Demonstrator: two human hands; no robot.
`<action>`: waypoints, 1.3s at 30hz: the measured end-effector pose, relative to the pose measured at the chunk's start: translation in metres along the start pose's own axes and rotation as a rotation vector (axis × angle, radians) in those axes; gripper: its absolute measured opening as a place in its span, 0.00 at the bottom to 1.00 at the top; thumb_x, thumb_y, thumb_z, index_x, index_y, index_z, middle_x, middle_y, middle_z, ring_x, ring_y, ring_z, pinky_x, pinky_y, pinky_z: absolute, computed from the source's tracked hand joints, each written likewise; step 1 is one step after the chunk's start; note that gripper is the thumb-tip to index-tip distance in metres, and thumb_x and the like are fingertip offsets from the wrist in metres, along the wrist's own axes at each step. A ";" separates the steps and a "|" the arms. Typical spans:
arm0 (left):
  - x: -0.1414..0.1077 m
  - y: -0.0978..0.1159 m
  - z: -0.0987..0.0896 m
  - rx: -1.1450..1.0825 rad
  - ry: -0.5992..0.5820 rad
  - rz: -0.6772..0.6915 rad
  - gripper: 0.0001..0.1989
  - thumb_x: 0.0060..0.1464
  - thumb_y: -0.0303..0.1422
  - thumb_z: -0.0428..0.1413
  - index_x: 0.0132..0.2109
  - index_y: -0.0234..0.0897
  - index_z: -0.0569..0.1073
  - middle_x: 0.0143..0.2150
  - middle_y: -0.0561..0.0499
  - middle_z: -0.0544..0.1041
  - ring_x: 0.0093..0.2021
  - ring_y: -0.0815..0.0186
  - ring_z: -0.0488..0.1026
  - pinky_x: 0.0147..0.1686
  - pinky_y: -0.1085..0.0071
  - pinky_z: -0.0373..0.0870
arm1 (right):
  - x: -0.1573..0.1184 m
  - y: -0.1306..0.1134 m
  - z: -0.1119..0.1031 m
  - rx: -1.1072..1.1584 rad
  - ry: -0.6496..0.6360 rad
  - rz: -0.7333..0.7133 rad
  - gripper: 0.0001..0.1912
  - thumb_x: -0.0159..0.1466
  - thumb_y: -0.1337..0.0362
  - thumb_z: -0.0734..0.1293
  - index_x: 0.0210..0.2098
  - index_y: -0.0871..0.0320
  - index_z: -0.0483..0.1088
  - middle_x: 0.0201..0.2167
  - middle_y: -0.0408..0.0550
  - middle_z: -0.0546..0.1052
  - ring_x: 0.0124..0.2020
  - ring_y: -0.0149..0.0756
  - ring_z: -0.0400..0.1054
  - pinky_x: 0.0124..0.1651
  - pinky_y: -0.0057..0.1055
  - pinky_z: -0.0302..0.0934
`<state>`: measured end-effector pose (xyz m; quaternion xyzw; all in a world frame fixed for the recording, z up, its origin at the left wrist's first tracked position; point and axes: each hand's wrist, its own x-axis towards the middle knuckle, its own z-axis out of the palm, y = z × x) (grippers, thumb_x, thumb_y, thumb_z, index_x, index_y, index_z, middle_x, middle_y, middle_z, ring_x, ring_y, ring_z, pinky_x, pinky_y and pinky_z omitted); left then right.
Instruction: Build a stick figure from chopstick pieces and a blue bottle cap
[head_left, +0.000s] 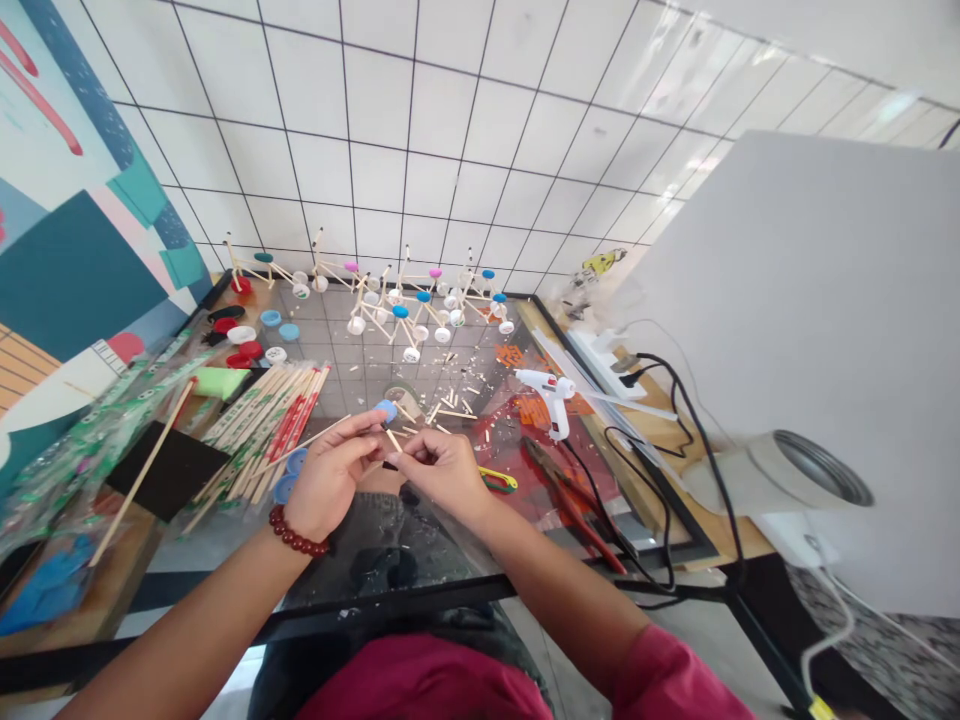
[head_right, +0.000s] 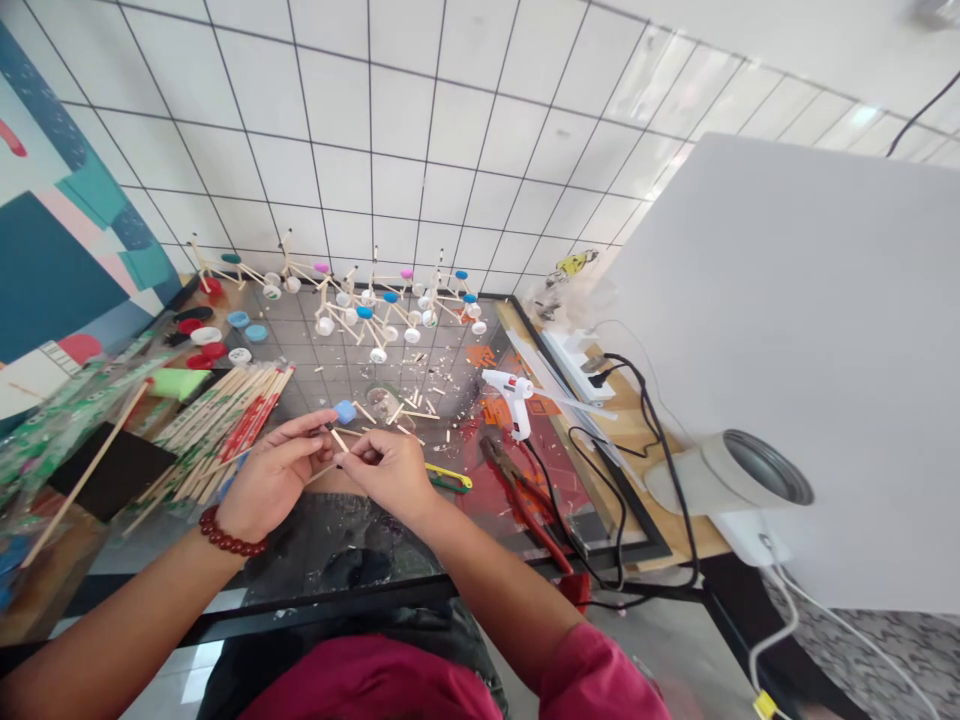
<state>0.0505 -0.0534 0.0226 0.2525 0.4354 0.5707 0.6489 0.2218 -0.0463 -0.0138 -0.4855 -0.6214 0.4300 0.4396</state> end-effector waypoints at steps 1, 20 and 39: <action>0.001 0.001 0.000 -0.009 0.011 0.003 0.14 0.40 0.22 0.71 0.38 0.38 0.90 0.34 0.50 0.84 0.33 0.67 0.77 0.35 0.72 0.79 | 0.000 0.001 0.000 -0.008 0.006 0.000 0.20 0.61 0.49 0.80 0.24 0.54 0.74 0.19 0.37 0.72 0.22 0.28 0.60 0.27 0.27 0.55; 0.001 -0.003 -0.002 0.167 -0.126 -0.011 0.09 0.43 0.31 0.78 0.31 0.35 0.87 0.33 0.46 0.85 0.34 0.65 0.78 0.36 0.72 0.78 | 0.003 0.002 0.000 -0.054 0.023 0.056 0.26 0.57 0.42 0.82 0.23 0.53 0.71 0.18 0.36 0.70 0.22 0.29 0.60 0.26 0.28 0.55; 0.003 -0.001 -0.007 0.068 -0.071 0.006 0.11 0.40 0.29 0.79 0.34 0.35 0.90 0.31 0.47 0.87 0.32 0.67 0.81 0.36 0.75 0.79 | -0.007 -0.012 -0.005 0.058 -0.093 -0.060 0.17 0.67 0.52 0.73 0.37 0.59 0.87 0.25 0.45 0.79 0.26 0.31 0.64 0.31 0.28 0.57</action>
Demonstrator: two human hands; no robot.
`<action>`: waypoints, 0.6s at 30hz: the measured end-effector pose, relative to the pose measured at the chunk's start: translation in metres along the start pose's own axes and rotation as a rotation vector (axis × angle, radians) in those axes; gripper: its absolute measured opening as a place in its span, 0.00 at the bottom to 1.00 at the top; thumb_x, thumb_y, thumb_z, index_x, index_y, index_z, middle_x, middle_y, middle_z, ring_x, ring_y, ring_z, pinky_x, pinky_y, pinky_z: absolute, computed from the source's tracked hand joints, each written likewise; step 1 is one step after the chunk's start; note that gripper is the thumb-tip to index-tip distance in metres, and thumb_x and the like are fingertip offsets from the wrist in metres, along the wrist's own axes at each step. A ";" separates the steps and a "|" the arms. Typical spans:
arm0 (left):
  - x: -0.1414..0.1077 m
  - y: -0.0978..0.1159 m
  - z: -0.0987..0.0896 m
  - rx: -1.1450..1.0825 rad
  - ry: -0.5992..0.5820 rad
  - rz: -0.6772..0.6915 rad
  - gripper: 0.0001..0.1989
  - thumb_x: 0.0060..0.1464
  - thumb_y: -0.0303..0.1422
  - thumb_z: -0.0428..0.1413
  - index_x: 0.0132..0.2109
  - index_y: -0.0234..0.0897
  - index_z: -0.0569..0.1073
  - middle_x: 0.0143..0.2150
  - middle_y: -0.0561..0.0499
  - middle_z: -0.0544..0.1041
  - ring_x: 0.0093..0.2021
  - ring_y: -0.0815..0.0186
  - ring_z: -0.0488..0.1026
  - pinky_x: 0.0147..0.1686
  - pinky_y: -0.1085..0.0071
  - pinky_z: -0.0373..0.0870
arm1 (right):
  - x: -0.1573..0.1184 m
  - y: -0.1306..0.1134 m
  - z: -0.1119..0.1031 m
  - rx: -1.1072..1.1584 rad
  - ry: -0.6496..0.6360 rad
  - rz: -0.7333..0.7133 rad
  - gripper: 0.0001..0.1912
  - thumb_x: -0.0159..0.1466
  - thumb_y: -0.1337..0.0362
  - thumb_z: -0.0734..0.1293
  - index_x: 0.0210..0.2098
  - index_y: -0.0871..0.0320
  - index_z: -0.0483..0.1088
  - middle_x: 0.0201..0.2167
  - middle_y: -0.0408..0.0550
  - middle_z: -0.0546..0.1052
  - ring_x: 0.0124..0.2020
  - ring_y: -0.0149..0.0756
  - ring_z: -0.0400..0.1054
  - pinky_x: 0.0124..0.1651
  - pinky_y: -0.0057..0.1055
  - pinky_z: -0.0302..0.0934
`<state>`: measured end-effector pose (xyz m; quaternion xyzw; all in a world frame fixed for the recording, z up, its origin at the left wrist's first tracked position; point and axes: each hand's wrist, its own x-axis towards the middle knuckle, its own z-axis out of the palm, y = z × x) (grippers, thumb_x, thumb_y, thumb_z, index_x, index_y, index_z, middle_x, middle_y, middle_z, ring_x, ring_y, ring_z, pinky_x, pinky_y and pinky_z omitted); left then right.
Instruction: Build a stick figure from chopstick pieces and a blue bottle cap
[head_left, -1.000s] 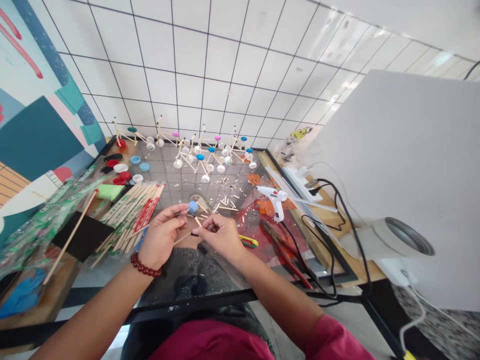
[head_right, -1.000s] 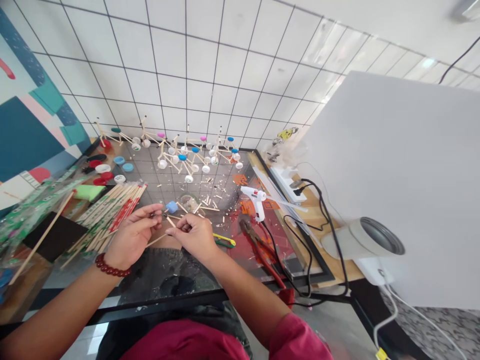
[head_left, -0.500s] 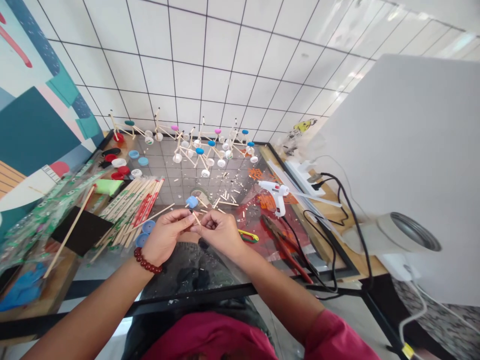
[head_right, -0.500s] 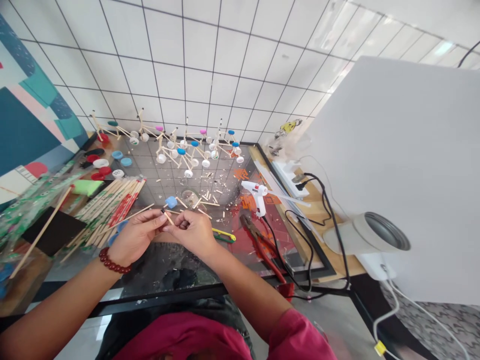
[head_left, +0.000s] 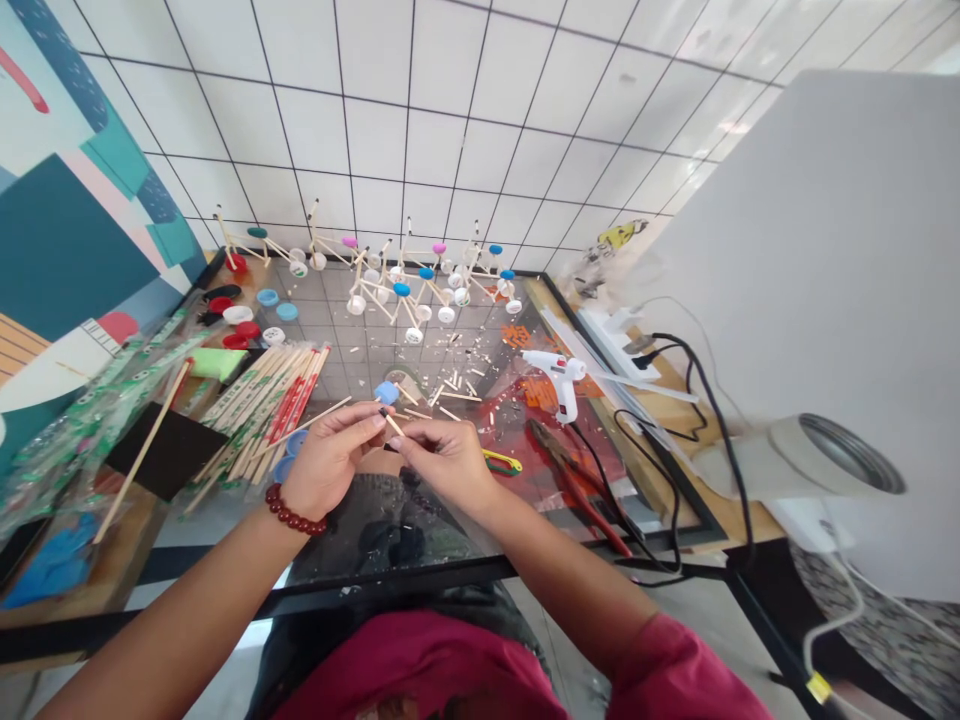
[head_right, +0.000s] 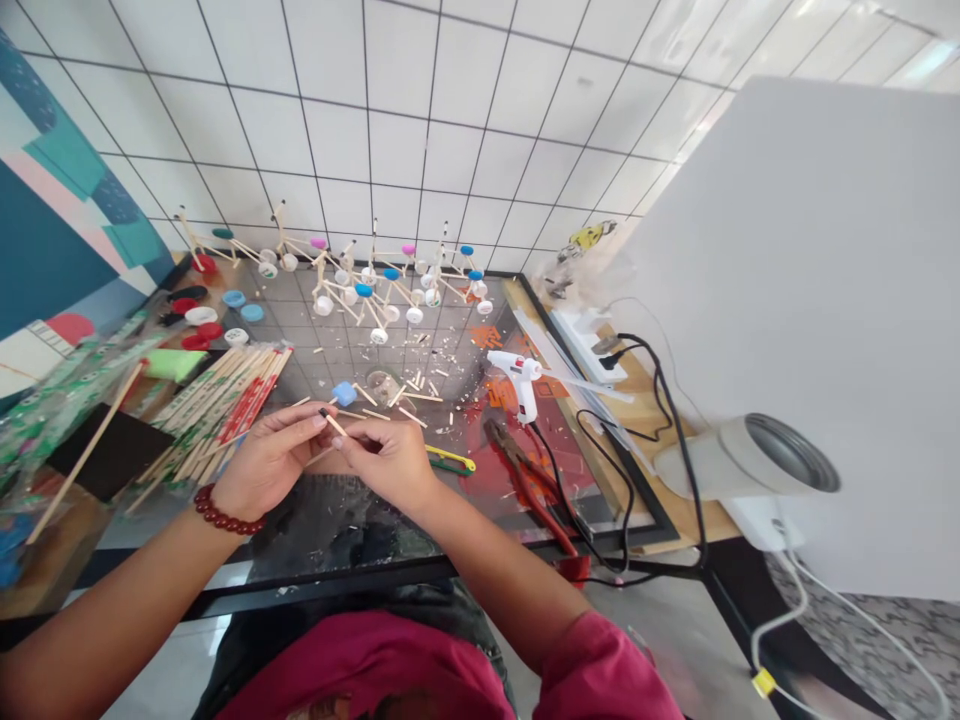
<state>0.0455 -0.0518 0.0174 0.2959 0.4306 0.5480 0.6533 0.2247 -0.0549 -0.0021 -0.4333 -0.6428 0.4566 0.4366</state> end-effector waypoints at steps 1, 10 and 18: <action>0.000 0.000 0.000 -0.005 0.001 -0.006 0.10 0.41 0.28 0.79 0.34 0.34 0.90 0.31 0.47 0.87 0.32 0.66 0.81 0.36 0.75 0.79 | 0.000 -0.001 0.000 0.001 0.001 0.004 0.17 0.67 0.52 0.74 0.37 0.58 0.88 0.25 0.44 0.78 0.25 0.31 0.64 0.30 0.28 0.57; 0.000 -0.001 0.000 -0.023 0.011 -0.004 0.12 0.39 0.29 0.80 0.34 0.35 0.90 0.35 0.47 0.88 0.34 0.65 0.81 0.37 0.72 0.80 | 0.000 -0.001 -0.001 0.101 -0.027 0.068 0.17 0.66 0.51 0.75 0.37 0.59 0.87 0.24 0.44 0.78 0.25 0.31 0.66 0.29 0.28 0.58; -0.002 0.001 0.004 0.013 0.036 0.050 0.17 0.34 0.38 0.82 0.33 0.37 0.90 0.32 0.50 0.84 0.33 0.68 0.78 0.36 0.72 0.78 | 0.002 0.004 -0.002 0.114 -0.059 0.105 0.20 0.64 0.47 0.76 0.37 0.58 0.87 0.22 0.42 0.75 0.23 0.31 0.64 0.27 0.28 0.57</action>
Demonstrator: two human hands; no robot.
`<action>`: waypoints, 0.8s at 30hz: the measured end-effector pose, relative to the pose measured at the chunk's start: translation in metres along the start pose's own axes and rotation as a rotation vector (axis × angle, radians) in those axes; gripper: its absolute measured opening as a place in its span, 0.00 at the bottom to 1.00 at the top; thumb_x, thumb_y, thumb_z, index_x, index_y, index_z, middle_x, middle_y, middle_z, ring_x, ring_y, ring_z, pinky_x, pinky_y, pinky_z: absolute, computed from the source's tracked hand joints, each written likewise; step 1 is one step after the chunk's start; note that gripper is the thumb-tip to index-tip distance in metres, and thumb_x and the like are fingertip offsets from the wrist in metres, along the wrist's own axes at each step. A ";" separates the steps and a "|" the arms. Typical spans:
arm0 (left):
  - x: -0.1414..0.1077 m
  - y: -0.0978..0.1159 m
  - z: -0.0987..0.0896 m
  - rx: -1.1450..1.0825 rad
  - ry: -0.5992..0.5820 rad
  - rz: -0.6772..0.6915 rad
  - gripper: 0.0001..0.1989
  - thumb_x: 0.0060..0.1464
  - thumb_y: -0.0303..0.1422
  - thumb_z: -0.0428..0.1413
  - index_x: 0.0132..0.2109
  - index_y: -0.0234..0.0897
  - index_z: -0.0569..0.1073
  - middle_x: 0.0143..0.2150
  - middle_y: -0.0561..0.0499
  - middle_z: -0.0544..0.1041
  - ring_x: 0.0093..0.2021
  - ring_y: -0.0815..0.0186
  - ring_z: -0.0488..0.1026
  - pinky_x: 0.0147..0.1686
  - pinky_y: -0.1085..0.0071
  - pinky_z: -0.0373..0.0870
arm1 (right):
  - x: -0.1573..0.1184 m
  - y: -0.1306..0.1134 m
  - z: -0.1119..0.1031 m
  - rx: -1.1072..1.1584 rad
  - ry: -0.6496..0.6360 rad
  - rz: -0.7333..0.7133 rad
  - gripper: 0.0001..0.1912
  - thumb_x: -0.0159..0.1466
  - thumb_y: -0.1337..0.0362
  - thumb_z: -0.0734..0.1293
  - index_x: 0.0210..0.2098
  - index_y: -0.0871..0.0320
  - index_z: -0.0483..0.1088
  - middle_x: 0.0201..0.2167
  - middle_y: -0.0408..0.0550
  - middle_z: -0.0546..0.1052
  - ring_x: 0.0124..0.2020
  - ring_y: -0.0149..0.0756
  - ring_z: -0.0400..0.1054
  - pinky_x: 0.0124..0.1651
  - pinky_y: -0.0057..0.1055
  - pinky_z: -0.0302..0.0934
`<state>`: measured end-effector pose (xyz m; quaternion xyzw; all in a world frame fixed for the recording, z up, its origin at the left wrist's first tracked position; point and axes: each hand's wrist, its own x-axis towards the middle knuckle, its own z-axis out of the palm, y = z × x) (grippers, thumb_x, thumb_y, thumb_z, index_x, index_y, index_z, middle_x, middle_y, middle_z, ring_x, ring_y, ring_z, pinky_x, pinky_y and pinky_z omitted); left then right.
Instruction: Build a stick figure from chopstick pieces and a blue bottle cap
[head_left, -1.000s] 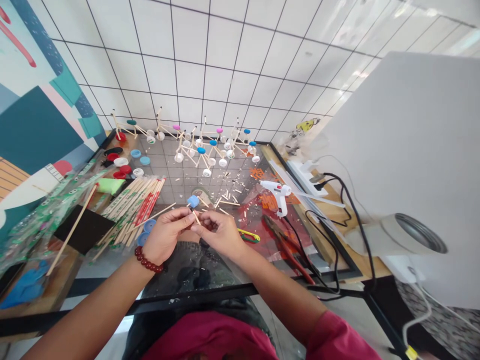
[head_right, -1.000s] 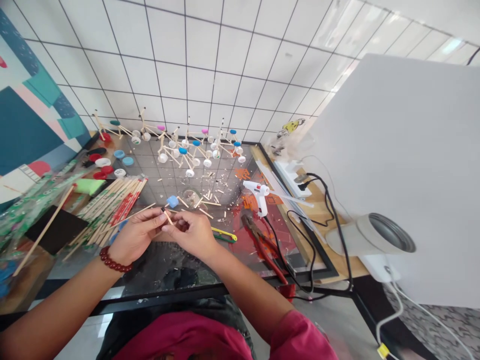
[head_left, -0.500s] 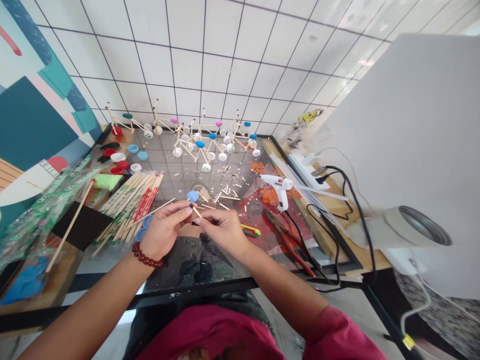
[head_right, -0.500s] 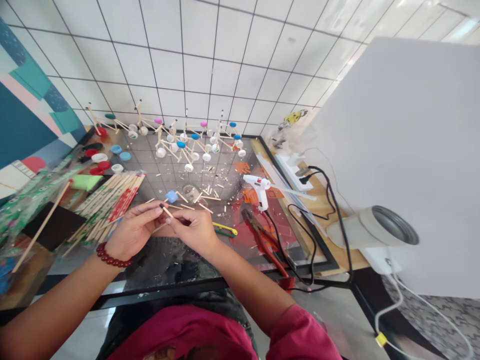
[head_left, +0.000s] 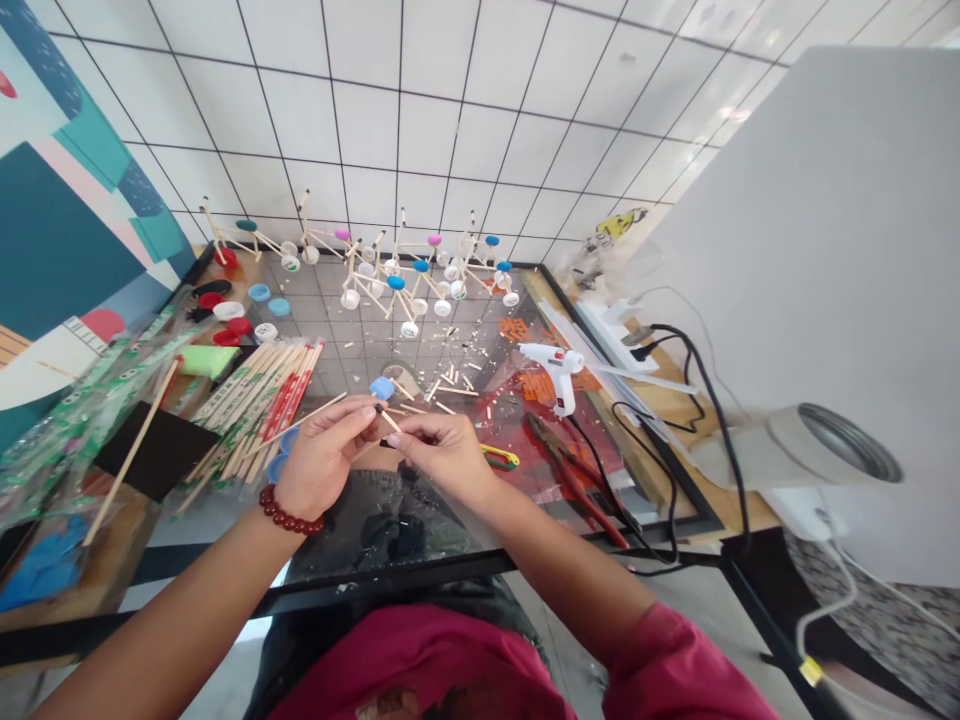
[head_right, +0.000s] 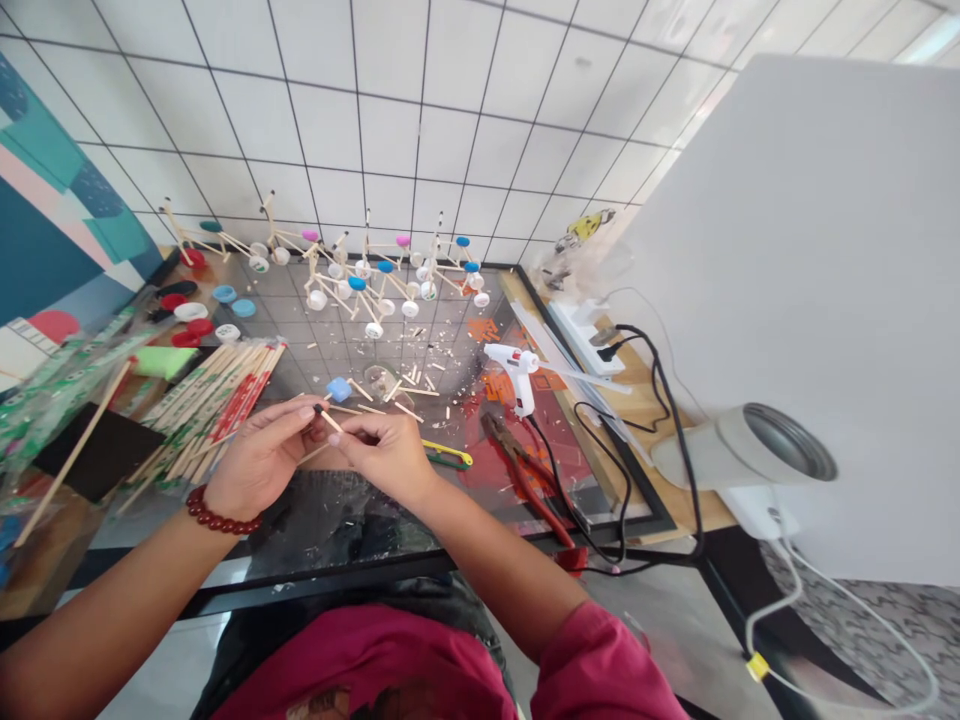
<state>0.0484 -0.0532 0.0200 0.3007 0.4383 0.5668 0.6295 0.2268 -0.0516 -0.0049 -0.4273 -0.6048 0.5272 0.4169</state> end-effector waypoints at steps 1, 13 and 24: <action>0.000 0.000 0.000 0.005 0.005 0.010 0.17 0.34 0.38 0.82 0.33 0.37 0.90 0.32 0.50 0.84 0.33 0.67 0.78 0.36 0.72 0.78 | 0.000 0.000 0.000 -0.005 0.002 0.000 0.19 0.64 0.47 0.76 0.37 0.58 0.87 0.23 0.43 0.76 0.23 0.31 0.64 0.28 0.28 0.58; 0.000 0.000 -0.002 -0.027 -0.065 0.000 0.14 0.39 0.34 0.80 0.36 0.38 0.91 0.33 0.48 0.86 0.32 0.66 0.80 0.37 0.71 0.78 | 0.000 -0.002 0.001 0.027 -0.006 0.016 0.20 0.63 0.46 0.76 0.36 0.59 0.86 0.22 0.42 0.74 0.23 0.31 0.65 0.28 0.28 0.56; 0.003 -0.001 -0.007 -0.111 -0.157 -0.048 0.19 0.45 0.37 0.80 0.44 0.36 0.90 0.44 0.43 0.89 0.37 0.63 0.81 0.42 0.67 0.80 | -0.001 -0.004 0.001 0.014 -0.019 0.002 0.22 0.64 0.44 0.78 0.34 0.58 0.85 0.21 0.41 0.74 0.23 0.32 0.66 0.27 0.28 0.58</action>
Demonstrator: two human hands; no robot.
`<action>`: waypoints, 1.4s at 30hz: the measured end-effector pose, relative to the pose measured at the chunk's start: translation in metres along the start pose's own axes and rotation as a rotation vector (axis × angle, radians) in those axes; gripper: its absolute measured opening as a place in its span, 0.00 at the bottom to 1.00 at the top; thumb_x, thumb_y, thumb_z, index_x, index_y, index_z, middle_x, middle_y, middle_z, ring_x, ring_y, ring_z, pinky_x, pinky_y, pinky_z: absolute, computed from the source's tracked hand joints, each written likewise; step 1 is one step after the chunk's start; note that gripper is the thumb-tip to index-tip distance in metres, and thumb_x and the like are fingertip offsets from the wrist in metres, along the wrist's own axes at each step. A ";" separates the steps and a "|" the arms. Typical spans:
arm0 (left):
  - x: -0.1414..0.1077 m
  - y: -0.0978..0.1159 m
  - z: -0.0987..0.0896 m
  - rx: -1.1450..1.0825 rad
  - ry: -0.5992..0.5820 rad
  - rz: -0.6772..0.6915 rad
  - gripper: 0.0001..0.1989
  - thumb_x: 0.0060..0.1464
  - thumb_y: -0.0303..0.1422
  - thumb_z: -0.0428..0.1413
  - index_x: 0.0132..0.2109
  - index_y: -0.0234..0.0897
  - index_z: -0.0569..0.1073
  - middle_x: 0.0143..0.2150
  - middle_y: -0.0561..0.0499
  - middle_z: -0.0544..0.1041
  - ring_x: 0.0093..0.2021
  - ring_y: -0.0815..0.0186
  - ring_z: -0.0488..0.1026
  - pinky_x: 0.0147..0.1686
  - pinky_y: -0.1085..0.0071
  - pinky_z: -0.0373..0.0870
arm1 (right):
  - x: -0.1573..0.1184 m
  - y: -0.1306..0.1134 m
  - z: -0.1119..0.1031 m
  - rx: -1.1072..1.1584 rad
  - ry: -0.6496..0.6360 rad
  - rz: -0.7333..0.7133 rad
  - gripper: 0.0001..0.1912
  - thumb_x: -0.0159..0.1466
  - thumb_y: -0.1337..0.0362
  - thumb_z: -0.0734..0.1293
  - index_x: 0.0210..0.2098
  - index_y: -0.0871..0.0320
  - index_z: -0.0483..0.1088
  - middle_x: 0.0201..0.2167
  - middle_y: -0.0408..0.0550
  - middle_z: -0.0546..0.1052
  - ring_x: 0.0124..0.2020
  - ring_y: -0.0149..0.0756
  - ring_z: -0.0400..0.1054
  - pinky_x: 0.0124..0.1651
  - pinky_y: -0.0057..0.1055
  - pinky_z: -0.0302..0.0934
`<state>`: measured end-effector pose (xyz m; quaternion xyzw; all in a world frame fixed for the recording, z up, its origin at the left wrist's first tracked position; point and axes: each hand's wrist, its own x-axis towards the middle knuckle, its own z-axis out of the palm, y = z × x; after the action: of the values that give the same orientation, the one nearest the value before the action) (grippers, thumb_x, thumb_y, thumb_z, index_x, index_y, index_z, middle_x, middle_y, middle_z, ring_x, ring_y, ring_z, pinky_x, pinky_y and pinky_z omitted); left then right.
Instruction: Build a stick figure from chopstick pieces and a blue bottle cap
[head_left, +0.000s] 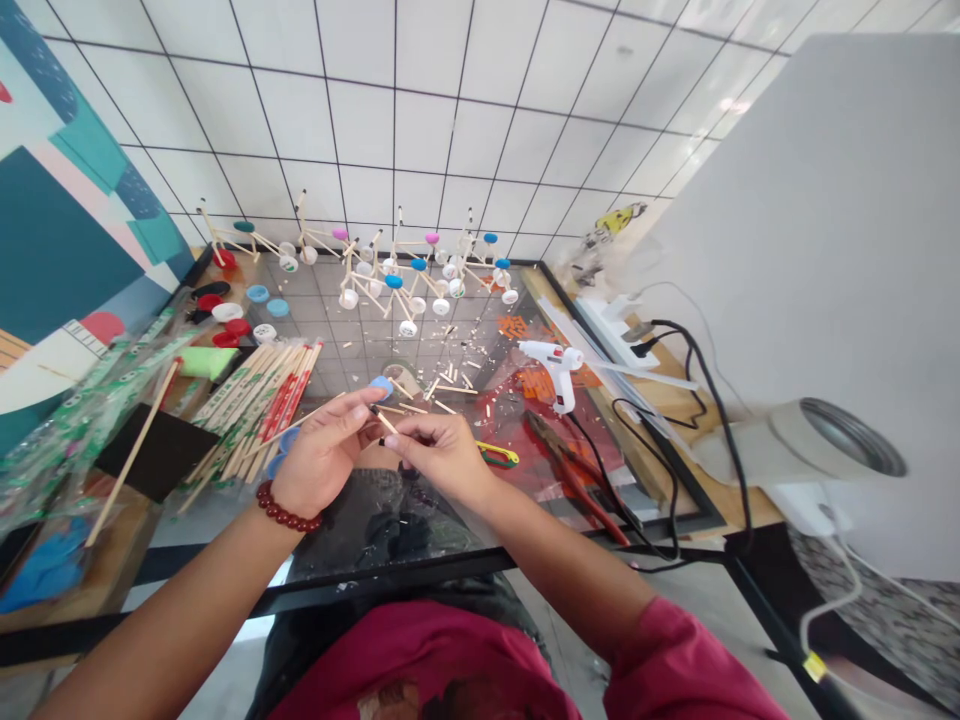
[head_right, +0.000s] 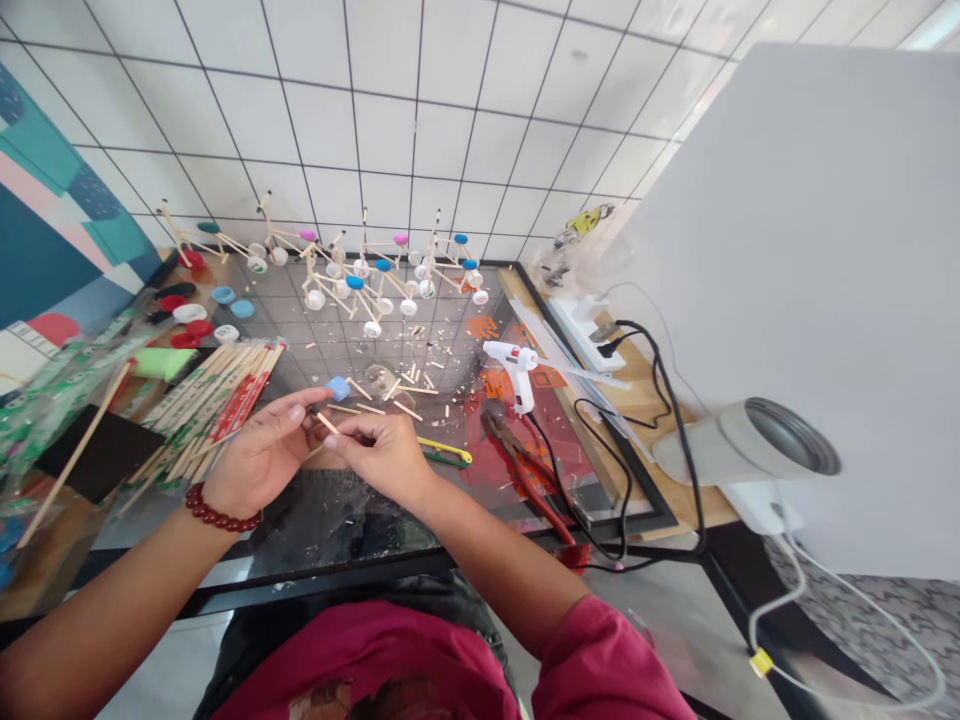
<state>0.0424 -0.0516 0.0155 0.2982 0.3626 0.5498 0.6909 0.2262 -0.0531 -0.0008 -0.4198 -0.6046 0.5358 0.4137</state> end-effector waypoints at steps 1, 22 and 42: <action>0.000 -0.001 -0.001 0.011 0.011 0.008 0.17 0.44 0.36 0.80 0.42 0.36 0.90 0.43 0.43 0.89 0.39 0.62 0.81 0.42 0.67 0.79 | 0.000 0.000 0.000 -0.005 -0.004 0.000 0.23 0.64 0.43 0.78 0.34 0.58 0.84 0.20 0.41 0.74 0.23 0.32 0.66 0.27 0.28 0.58; 0.002 -0.002 -0.003 -0.016 -0.019 -0.015 0.20 0.46 0.40 0.80 0.45 0.36 0.90 0.40 0.44 0.88 0.40 0.62 0.83 0.44 0.67 0.82 | 0.001 0.003 -0.001 0.087 -0.050 0.004 0.26 0.69 0.40 0.72 0.36 0.58 0.83 0.21 0.40 0.74 0.24 0.31 0.64 0.33 0.29 0.61; 0.001 -0.002 -0.001 0.131 0.042 0.072 0.14 0.38 0.39 0.83 0.30 0.44 0.89 0.45 0.48 0.87 0.35 0.66 0.77 0.38 0.68 0.79 | 0.002 0.004 0.002 0.140 -0.161 -0.016 0.25 0.70 0.40 0.72 0.41 0.57 0.81 0.21 0.37 0.72 0.22 0.30 0.64 0.32 0.30 0.63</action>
<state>0.0430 -0.0514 0.0130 0.3442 0.4013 0.5557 0.6417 0.2241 -0.0512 -0.0046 -0.3409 -0.6003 0.6053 0.3963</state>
